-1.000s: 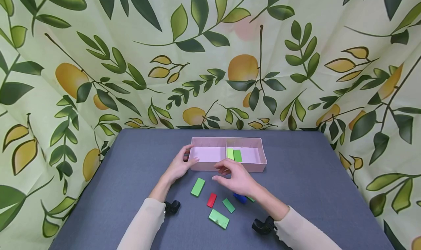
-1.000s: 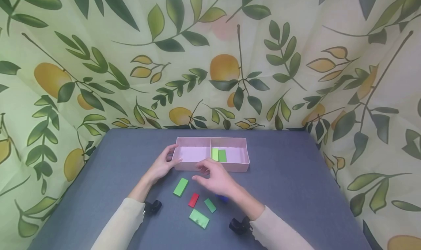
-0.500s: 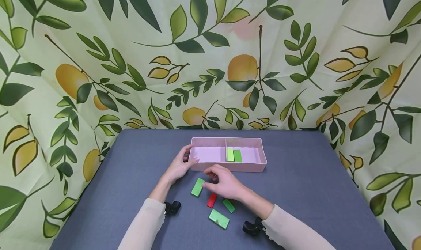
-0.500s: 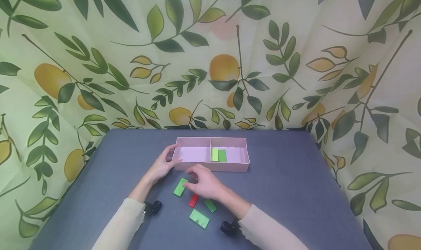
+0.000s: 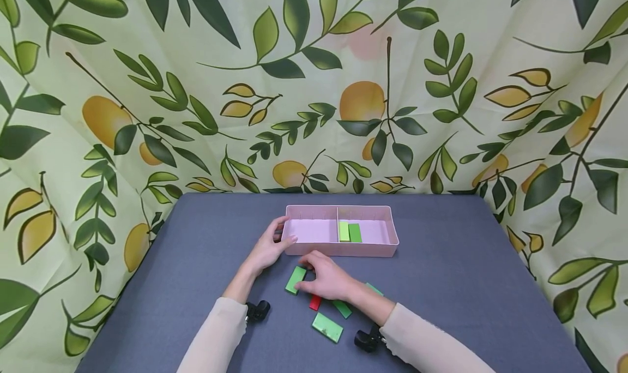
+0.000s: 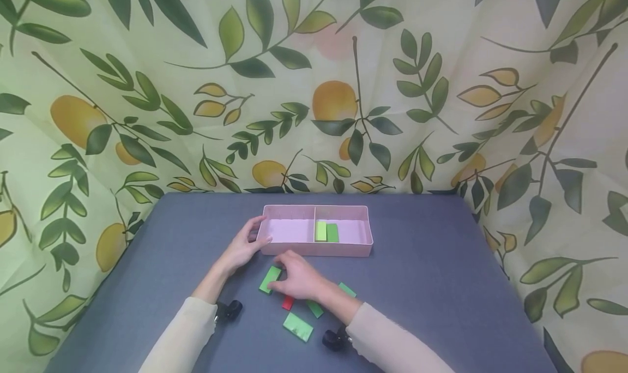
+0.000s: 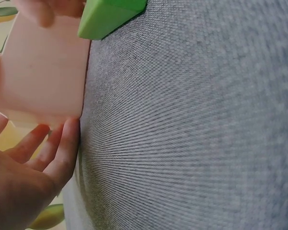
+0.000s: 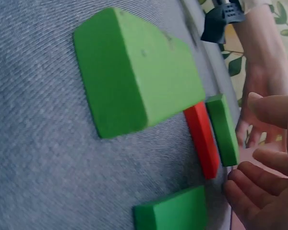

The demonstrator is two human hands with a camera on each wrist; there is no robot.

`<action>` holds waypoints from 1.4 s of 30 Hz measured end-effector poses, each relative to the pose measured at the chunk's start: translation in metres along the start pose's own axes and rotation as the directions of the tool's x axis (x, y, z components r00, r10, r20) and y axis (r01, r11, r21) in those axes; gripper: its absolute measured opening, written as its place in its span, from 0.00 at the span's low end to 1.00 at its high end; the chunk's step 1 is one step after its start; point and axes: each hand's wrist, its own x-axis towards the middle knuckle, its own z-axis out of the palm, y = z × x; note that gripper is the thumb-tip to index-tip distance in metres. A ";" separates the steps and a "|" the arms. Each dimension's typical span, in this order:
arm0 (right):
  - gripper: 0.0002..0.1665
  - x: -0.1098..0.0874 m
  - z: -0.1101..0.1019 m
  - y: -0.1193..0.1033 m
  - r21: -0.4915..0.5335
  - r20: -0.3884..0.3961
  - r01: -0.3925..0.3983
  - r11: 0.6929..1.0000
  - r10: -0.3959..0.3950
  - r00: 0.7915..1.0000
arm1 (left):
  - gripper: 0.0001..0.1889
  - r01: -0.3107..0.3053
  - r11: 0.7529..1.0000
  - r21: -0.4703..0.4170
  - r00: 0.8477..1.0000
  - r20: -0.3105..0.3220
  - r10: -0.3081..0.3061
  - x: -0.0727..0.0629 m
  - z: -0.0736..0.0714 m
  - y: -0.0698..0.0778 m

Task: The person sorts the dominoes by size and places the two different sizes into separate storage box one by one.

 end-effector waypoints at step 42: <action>0.35 0.009 0.015 -0.011 -0.374 0.102 0.077 0.924 -0.041 0.994 | 0.36 0.027 1.000 -0.006 1.000 -0.001 -0.027 0.000 0.000 0.002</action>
